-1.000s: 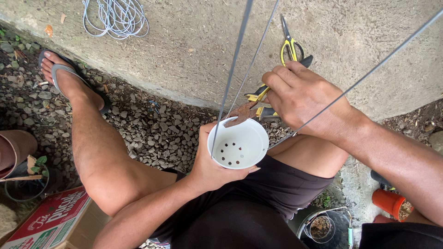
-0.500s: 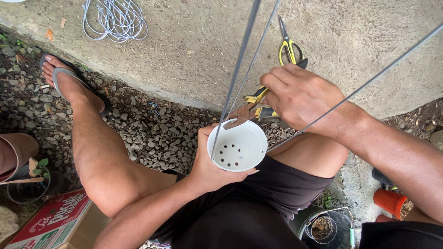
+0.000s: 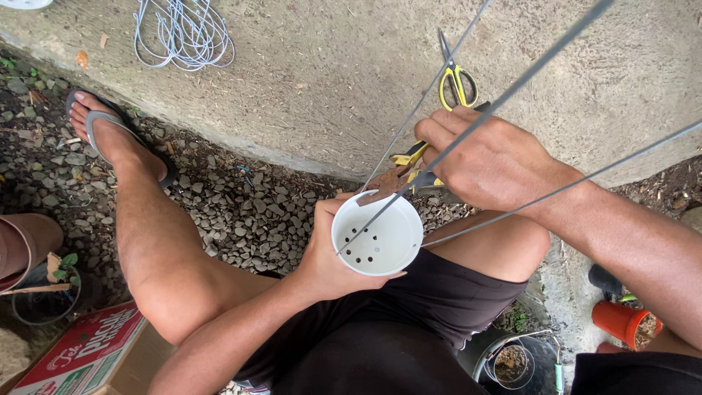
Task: The person sits on the ground and uses pliers to bend metal wires through holes in a white plastic cup, forming a wire hanger. They repeatedly bend and twist the wires to secure them to the cup.
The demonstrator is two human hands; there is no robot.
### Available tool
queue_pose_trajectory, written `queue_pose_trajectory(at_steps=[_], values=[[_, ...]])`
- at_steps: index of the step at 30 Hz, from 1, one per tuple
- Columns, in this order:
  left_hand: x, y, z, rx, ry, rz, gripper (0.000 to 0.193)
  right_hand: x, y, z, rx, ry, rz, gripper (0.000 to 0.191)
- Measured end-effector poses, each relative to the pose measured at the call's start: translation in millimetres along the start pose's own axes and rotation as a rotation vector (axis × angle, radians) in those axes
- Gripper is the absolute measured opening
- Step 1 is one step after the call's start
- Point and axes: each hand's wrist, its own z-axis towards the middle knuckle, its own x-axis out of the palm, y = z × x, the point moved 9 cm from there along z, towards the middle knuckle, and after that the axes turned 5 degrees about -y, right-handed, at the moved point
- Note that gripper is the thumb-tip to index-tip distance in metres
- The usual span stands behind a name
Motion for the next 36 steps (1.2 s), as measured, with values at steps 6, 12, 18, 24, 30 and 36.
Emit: queue_pose_trajectory(at_steps=[6, 12, 18, 24, 30, 36], values=[[3.8, -0.1, -1.8, 0.010, 0.055, -0.015, 0.095, -1.5, -7.6, -5.1, 0.107, -0.006, 0.121, 0.018], [4.6, 2.2, -1.9, -0.004, 0.085, 0.009, 0.097, -7.3, 2.7, -6.8, -0.023, -0.036, 0.080, 0.013], [3.6, 1.5, 0.6, -0.006, 0.073, -0.030, 0.099, 2.1, -9.5, -11.4, 0.134, 0.051, 0.120, 0.019], [-3.1, -4.2, 2.1, -0.024, 0.088, -0.054, 0.104, 4.3, -17.9, -17.9, 0.236, 0.119, 0.376, 0.044], [-6.2, -0.4, 0.6, -0.062, 0.092, -0.081, 0.105, 2.7, -8.9, -20.3, 0.203, 0.074, 0.241, 0.039], [-2.3, 5.6, -0.8, -0.068, 0.126, -0.143, 0.102, -4.8, -1.4, -17.0, 0.172, 0.002, 0.186, 0.026]])
